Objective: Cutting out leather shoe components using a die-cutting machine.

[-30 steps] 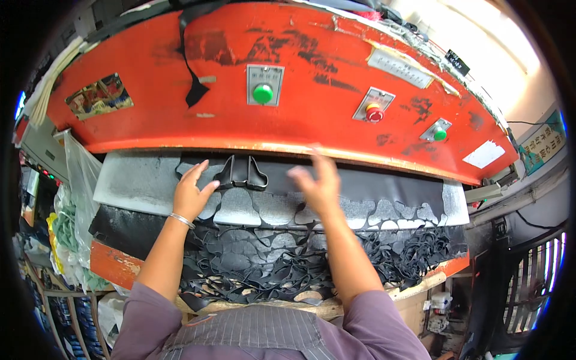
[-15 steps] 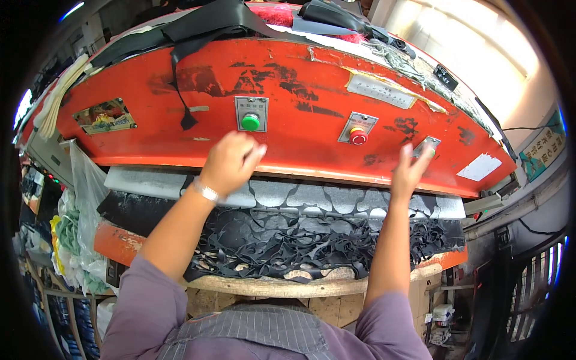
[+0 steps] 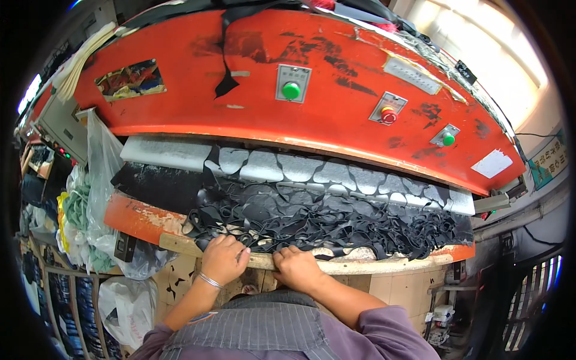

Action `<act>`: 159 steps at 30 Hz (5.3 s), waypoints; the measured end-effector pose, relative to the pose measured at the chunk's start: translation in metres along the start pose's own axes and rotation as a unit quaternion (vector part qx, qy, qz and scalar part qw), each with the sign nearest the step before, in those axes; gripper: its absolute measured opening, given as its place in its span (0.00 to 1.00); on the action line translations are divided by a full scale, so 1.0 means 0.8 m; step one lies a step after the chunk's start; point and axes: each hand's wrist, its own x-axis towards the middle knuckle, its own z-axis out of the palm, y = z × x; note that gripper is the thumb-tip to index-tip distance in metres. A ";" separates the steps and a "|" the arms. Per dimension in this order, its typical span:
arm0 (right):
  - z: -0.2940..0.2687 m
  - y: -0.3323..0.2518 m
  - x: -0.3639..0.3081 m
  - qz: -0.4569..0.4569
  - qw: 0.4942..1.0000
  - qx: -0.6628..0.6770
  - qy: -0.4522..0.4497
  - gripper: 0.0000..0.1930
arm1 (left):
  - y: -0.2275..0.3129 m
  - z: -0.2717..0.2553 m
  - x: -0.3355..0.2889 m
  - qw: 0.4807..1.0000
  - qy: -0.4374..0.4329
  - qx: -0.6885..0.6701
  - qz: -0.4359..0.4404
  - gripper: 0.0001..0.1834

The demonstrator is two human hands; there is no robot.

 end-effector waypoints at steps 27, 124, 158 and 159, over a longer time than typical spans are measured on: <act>-0.083 0.318 0.265 0.386 0.909 0.095 0.129 0.21 | -0.087 -0.006 0.305 0.948 -0.106 -0.278 -0.110 0.30; -0.070 0.377 0.078 0.236 0.928 0.173 0.230 0.25 | 0.003 0.182 0.336 0.993 0.016 -0.118 -0.001 0.34; -0.160 0.305 -0.049 0.068 0.879 0.029 0.471 0.24 | 0.129 0.015 0.206 0.953 -0.018 -0.290 0.081 0.03; -0.121 0.260 -0.047 0.083 0.939 0.122 0.309 0.22 | 0.118 0.031 0.154 0.923 -0.132 -0.352 0.081 0.02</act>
